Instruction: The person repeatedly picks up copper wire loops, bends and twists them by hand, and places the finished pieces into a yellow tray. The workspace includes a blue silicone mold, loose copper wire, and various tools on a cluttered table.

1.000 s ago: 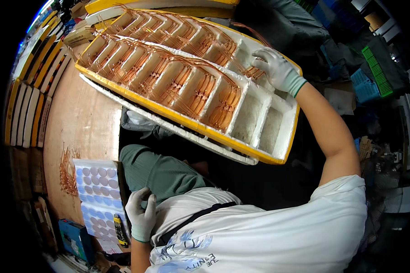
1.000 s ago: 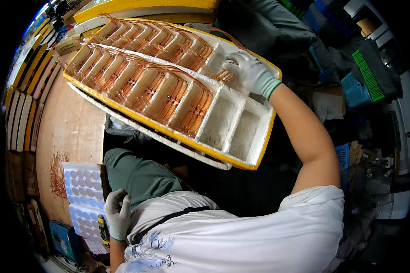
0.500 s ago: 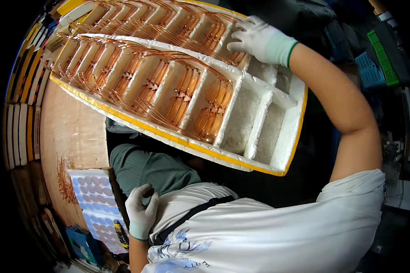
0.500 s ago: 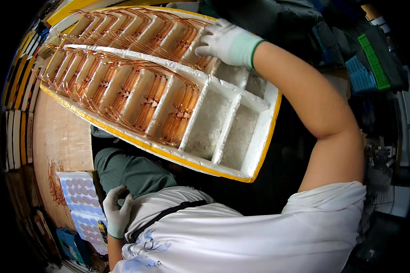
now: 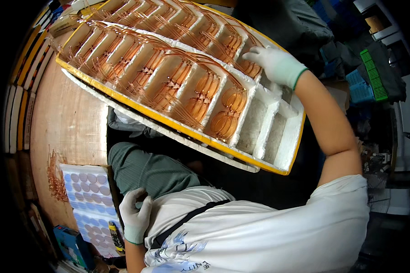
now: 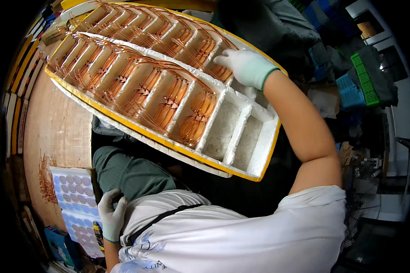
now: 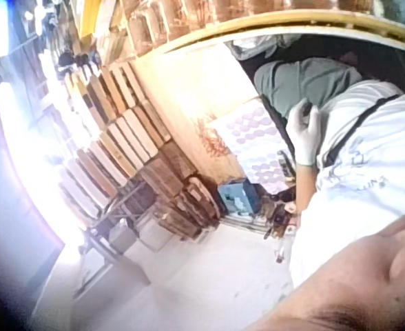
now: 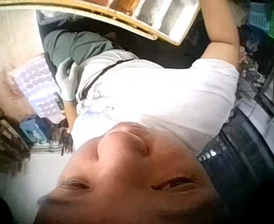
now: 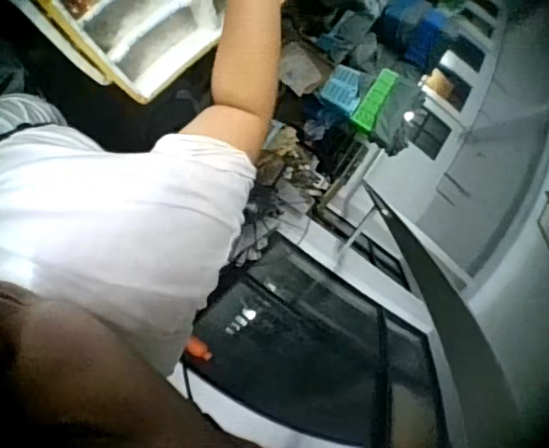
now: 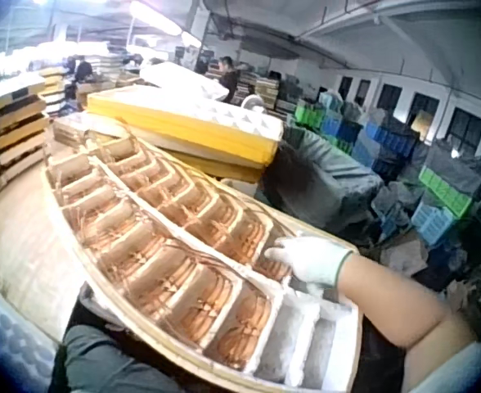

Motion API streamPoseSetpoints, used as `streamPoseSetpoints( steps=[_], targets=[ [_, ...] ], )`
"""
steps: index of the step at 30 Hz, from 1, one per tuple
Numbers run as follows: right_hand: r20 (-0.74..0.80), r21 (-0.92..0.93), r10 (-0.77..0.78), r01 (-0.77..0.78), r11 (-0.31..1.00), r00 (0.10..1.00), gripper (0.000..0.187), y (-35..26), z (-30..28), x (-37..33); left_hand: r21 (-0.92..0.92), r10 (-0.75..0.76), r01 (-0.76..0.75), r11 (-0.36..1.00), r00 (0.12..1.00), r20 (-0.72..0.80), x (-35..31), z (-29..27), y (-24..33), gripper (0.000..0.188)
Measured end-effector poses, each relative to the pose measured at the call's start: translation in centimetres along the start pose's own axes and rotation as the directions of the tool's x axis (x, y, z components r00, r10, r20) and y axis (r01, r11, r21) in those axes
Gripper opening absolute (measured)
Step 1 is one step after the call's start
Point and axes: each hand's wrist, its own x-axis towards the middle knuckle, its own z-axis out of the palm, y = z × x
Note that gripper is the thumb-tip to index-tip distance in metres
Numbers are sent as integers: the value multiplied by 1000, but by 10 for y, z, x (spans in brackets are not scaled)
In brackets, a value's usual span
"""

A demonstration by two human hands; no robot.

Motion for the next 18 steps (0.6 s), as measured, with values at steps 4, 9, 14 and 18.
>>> streamPoseSetpoints(
  steps=[4, 9, 14, 18],
  targets=[
    [-244, 408, 229, -114, 906, 942, 46, 3, -12, -17, -73, -41, 39, 997, 999, -22, -5, -13, -18, 23],
    [-84, 358, 354, -303, 883, 932, 55, -3, 24, -10, -282, -139, 128, 951, 990, -22, -8, -26, -40, 23],
    [-87, 398, 401, -337, 853, 912, 63, -22, 52, 0, -319, -122, 100, 942, 991, -50, -15, -42, -59, 25],
    [-117, 464, 514, -411, 785, 850, 62, -30, 25, -6, -379, -186, 145, 914, 980, -74, -28, -62, -66, 26]
  ],
)
